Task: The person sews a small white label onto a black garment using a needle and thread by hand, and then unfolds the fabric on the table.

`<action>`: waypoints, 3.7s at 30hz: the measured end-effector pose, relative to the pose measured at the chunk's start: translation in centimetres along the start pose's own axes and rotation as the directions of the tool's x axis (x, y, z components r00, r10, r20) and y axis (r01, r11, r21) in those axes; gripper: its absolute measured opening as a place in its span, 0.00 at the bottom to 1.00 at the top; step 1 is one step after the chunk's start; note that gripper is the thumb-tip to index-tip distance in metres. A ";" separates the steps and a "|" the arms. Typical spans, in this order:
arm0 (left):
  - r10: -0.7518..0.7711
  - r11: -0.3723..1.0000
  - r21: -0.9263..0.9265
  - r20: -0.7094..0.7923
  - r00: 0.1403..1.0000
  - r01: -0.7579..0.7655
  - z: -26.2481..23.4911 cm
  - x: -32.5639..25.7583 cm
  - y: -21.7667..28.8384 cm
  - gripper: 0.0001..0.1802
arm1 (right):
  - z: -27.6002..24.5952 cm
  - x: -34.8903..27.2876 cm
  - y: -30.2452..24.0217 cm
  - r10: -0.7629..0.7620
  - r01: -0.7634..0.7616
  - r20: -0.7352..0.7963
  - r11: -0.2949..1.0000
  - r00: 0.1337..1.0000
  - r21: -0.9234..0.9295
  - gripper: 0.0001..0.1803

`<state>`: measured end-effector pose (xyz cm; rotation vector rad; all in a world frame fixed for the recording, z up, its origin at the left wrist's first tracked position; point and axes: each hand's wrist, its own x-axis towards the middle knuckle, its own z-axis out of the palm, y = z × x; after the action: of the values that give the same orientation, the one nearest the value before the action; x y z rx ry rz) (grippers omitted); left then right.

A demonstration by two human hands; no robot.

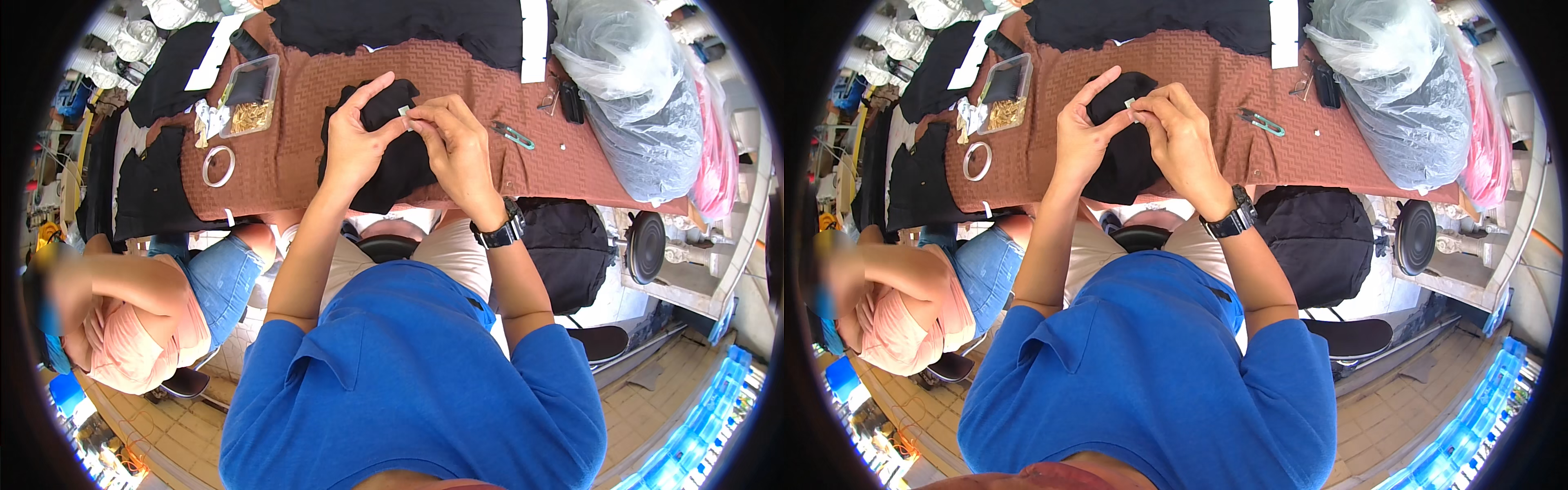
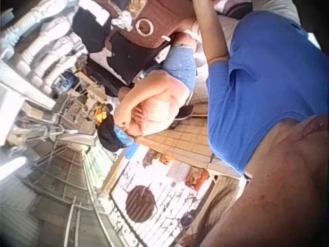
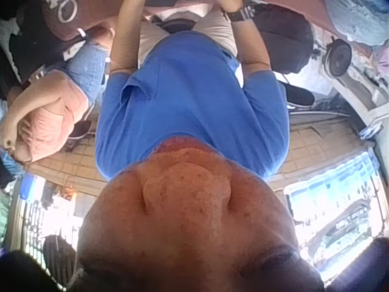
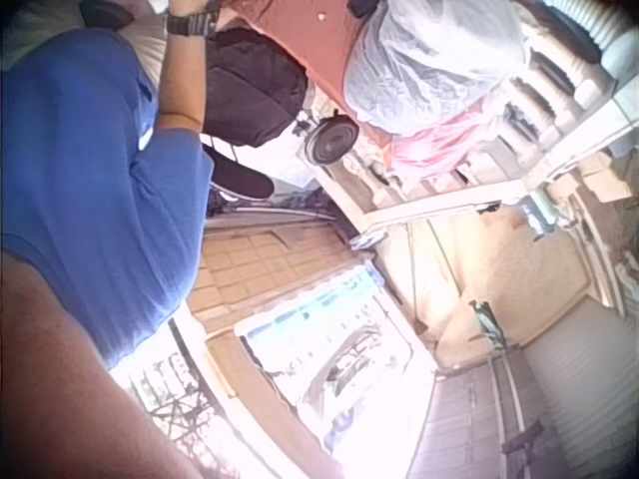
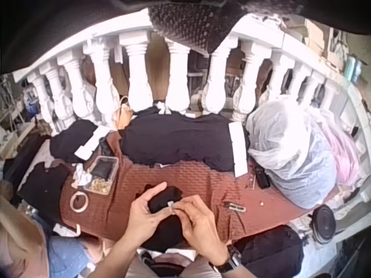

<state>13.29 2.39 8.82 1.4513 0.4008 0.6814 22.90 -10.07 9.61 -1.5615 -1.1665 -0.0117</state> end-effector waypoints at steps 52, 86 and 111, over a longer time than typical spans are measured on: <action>-0.106 0.957 -0.263 0.080 0.991 0.123 -1.1 -0.4 1.3 0.36 | -2.0 0.0 -0.6 0.082 -0.083 0.013 0.995 0.997 0.053 0.09; -0.105 0.968 -0.218 0.099 0.990 0.124 -0.9 -0.3 0.9 0.36 | -2.2 -0.1 0.4 0.138 -0.142 0.051 0.984 0.989 0.104 0.07; -0.095 0.990 -0.105 0.042 0.995 0.099 -0.7 -0.2 0.2 0.35 | -1.4 0.0 0.4 0.208 -0.211 0.041 0.944 0.977 0.252 0.08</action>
<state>12.64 2.80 8.93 1.3324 0.3974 0.5886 23.93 -11.08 9.83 -1.4487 -0.9648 0.2809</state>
